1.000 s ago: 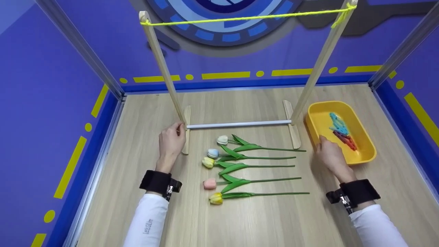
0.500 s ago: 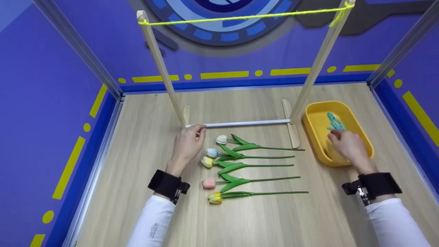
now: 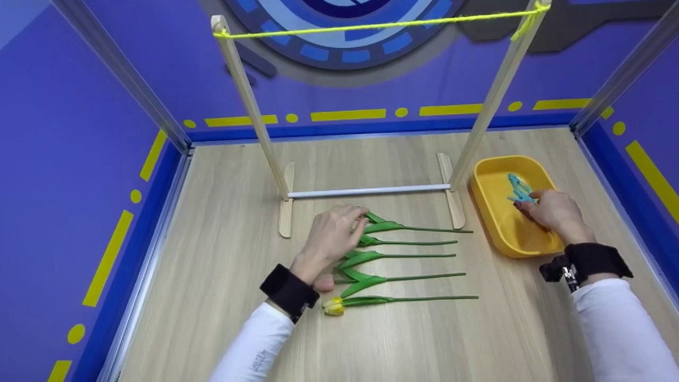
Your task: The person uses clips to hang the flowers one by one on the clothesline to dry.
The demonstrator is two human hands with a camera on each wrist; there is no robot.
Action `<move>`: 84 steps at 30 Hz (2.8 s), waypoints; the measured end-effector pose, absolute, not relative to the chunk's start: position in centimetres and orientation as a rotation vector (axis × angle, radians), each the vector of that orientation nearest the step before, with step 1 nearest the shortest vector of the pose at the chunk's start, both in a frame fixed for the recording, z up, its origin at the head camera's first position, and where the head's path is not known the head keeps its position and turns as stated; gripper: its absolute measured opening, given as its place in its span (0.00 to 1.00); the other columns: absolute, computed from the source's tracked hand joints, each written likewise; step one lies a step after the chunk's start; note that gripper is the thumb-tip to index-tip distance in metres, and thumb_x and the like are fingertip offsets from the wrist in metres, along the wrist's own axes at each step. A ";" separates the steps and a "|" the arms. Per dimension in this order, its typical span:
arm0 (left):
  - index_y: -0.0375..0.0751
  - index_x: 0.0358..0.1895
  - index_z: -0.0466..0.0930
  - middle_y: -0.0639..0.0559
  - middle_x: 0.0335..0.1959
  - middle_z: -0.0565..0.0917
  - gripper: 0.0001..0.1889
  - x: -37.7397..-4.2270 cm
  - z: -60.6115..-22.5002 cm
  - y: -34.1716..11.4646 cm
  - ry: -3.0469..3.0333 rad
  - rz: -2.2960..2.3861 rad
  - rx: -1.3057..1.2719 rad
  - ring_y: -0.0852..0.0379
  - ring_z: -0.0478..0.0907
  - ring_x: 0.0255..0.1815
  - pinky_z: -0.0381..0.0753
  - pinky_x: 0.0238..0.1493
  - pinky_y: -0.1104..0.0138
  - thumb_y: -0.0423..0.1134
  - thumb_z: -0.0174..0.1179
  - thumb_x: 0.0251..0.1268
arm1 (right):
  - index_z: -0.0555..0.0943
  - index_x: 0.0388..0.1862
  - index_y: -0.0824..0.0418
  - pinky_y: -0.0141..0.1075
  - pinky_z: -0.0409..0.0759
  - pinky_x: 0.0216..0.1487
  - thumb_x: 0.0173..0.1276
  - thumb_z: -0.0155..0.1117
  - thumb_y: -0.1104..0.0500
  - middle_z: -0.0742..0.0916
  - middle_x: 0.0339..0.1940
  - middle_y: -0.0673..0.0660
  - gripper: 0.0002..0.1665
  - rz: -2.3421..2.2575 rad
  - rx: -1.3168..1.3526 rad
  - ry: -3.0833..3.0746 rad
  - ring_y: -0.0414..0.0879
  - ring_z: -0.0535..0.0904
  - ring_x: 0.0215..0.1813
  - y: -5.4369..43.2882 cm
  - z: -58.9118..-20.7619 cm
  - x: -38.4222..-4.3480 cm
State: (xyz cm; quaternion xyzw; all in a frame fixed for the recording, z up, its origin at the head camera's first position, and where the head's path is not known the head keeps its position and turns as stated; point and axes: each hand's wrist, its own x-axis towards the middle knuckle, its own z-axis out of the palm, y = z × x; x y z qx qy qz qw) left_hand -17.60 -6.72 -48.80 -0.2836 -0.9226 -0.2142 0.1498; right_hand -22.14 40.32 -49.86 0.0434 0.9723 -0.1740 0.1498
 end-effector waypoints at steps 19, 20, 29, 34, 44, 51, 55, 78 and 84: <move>0.49 0.48 0.86 0.57 0.41 0.90 0.11 -16.7 -50.0 -3.7 -2.600 -0.507 -0.965 0.59 0.86 0.36 0.83 0.32 0.67 0.45 0.56 0.73 | 0.70 0.68 0.71 0.59 0.74 0.53 0.74 0.54 0.49 0.77 0.61 0.79 0.33 -0.410 0.010 2.699 0.65 0.76 0.50 39.3 -52.1 -22.2; 0.49 0.48 0.86 0.57 0.41 0.90 0.11 -16.7 -50.0 -3.7 -2.597 -0.507 -0.966 0.59 0.86 0.36 0.83 0.32 0.67 0.45 0.56 0.73 | 0.70 0.68 0.71 0.61 0.73 0.55 0.74 0.53 0.48 0.77 0.61 0.78 0.33 -0.415 0.006 2.691 0.65 0.76 0.52 39.1 -52.1 -22.1; 0.47 0.47 0.86 0.56 0.41 0.89 0.11 -16.6 -49.9 -3.9 -2.609 -0.537 -0.953 0.59 0.86 0.37 0.83 0.32 0.67 0.44 0.56 0.73 | 0.72 0.65 0.73 0.59 0.74 0.53 0.75 0.53 0.50 0.79 0.56 0.78 0.31 -0.441 -0.016 2.743 0.63 0.77 0.46 39.2 -51.1 -22.4; 0.48 0.47 0.86 0.56 0.42 0.90 0.10 -16.7 -49.6 -4.1 -2.623 -0.575 -0.923 0.58 0.87 0.40 0.85 0.35 0.66 0.43 0.57 0.72 | 0.68 0.67 0.76 0.51 0.76 0.40 0.72 0.59 0.50 0.82 0.43 0.77 0.37 -0.404 -0.004 2.704 0.59 0.78 0.37 40.8 -51.3 -22.3; 0.47 0.46 0.86 0.57 0.40 0.89 0.11 -16.5 -50.2 -3.9 -2.601 -0.560 -0.957 0.59 0.86 0.34 0.82 0.30 0.67 0.43 0.55 0.74 | 0.74 0.30 0.67 0.36 0.62 0.29 0.64 0.69 0.48 0.71 0.22 0.55 0.23 -0.330 0.019 2.663 0.50 0.71 0.27 41.2 -52.8 -22.4; 0.48 0.46 0.87 0.57 0.35 0.88 0.12 -16.3 -50.5 -4.1 -2.617 -0.536 -0.934 0.60 0.84 0.30 0.81 0.28 0.67 0.45 0.54 0.74 | 0.78 0.30 0.67 0.35 0.62 0.29 0.64 0.68 0.48 0.75 0.22 0.55 0.21 -0.346 0.011 2.662 0.49 0.72 0.27 41.2 -53.0 -22.6; 0.49 0.47 0.87 0.57 0.34 0.88 0.12 -16.2 -50.7 -4.2 -2.629 -0.518 -0.925 0.59 0.84 0.30 0.80 0.27 0.67 0.45 0.54 0.74 | 0.78 0.30 0.68 0.35 0.63 0.29 0.65 0.68 0.49 0.75 0.22 0.55 0.21 -0.327 -0.007 2.672 0.49 0.72 0.27 41.1 -53.0 -22.6; 0.49 0.46 0.87 0.57 0.36 0.90 0.10 -16.2 -51.4 -4.2 -2.626 -0.525 -0.913 0.59 0.85 0.32 0.81 0.29 0.66 0.43 0.57 0.72 | 0.83 0.41 0.72 0.35 0.66 0.29 0.67 0.65 0.40 0.83 0.24 0.57 0.33 -0.530 0.100 2.721 0.50 0.75 0.29 41.0 -50.7 -21.1; 0.49 0.46 0.87 0.57 0.36 0.89 0.11 -16.3 -51.2 -4.2 -2.628 -0.536 -0.922 0.59 0.85 0.32 0.81 0.29 0.67 0.44 0.55 0.74 | 0.83 0.51 0.69 0.36 0.66 0.36 0.67 0.58 0.30 0.86 0.44 0.70 0.43 -0.733 0.119 2.830 0.57 0.77 0.42 39.4 -48.3 -20.7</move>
